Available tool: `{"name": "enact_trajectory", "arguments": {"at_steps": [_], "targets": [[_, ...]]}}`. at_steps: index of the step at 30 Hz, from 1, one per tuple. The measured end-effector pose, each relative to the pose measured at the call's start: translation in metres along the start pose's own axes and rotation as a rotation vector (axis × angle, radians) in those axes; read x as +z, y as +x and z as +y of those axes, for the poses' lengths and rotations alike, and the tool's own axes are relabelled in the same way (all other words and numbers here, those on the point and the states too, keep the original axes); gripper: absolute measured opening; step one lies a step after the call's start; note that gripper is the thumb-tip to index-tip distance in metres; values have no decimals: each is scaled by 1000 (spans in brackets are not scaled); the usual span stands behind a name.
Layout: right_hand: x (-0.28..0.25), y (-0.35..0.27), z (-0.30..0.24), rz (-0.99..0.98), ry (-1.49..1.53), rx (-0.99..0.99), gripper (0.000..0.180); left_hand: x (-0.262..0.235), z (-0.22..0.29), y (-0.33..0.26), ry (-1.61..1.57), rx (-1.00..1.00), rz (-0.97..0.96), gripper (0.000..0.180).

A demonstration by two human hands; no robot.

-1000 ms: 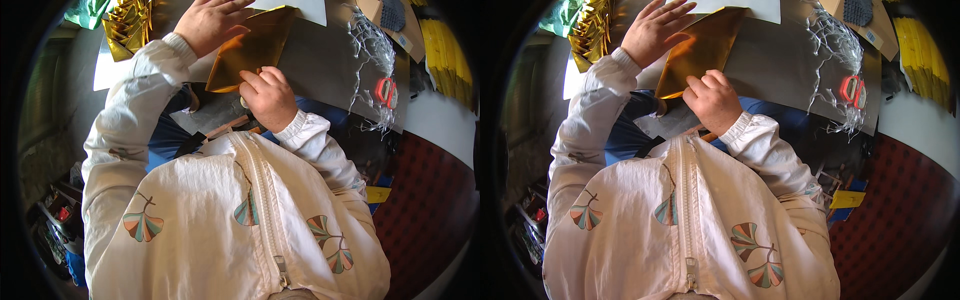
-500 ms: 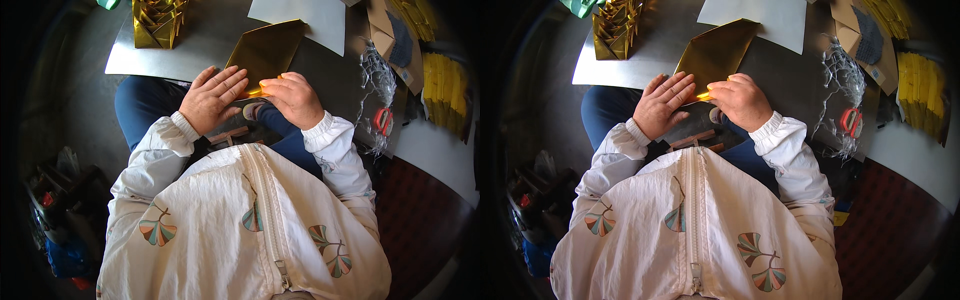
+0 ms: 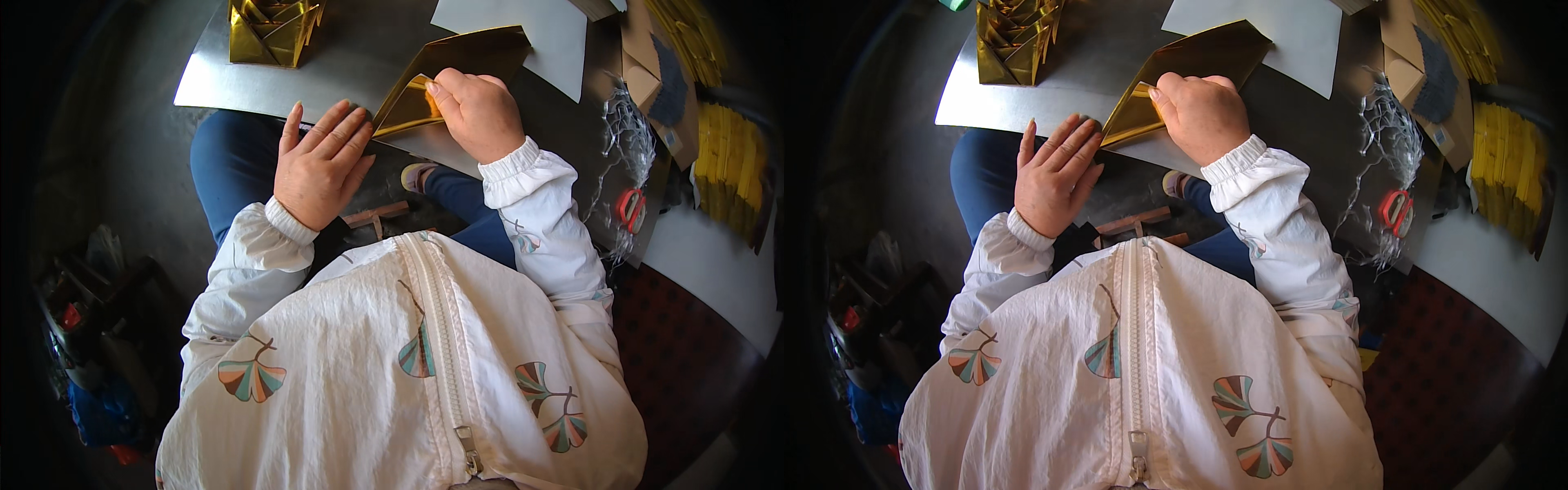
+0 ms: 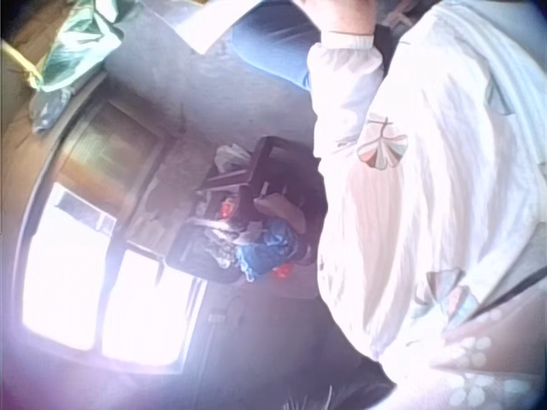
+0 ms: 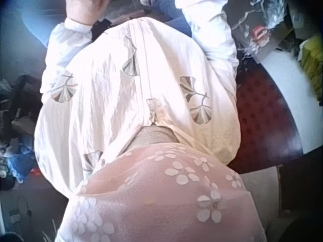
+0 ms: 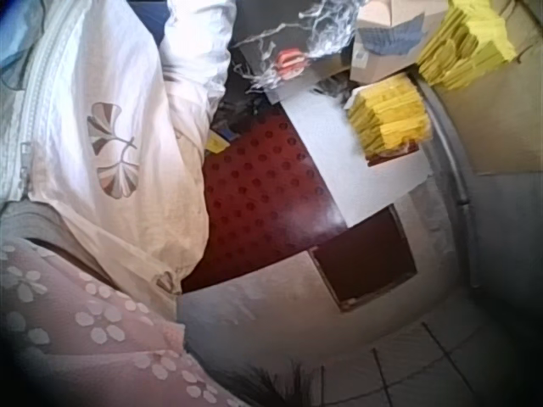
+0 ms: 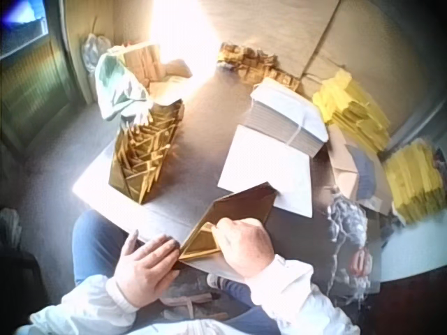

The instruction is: The person folds a rectangular sheet of gold paper by hand into a small triangular packet. They fold the paper in half, then fold the corners inward to form a triangle, and finally tuck the flaps to close the packet.

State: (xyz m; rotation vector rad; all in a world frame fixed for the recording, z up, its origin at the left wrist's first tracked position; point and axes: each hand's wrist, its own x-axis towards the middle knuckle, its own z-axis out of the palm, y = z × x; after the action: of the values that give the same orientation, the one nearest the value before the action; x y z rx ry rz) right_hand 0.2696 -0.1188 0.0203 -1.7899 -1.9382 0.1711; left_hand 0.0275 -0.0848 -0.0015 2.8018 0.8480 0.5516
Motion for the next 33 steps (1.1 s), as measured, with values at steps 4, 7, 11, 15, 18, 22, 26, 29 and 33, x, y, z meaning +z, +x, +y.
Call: {"name": "enact_trajectory", "arguments": {"at_steps": [4,7,11,15,18,22,26,29,33], "targets": [[6,7,-2,-56,-112,51,21,0,-1,0,7,-10,-21,36],[9,9,-3,-64,-178,73,20,-2,-4,-2,-7,-43,-62,38],[12,9,-4,-35,-258,8,17,-6,-2,-6,-14,-7,-31,42],[14,11,-3,-59,-344,-68,13,-4,22,-8,-62,58,-58,54],[15,14,-1,-77,-363,-109,12,8,43,-2,-92,1,-141,78],[14,17,-2,-113,-391,-120,13,14,51,0,-63,-58,-221,93],[14,19,-3,-106,-429,-114,20,15,52,0,-60,-107,-217,100],[15,20,-4,-103,-448,-102,19,16,54,-1,-48,-119,-220,102],[15,21,-4,-109,-446,-95,19,18,57,-1,-16,-104,-237,103]]}}
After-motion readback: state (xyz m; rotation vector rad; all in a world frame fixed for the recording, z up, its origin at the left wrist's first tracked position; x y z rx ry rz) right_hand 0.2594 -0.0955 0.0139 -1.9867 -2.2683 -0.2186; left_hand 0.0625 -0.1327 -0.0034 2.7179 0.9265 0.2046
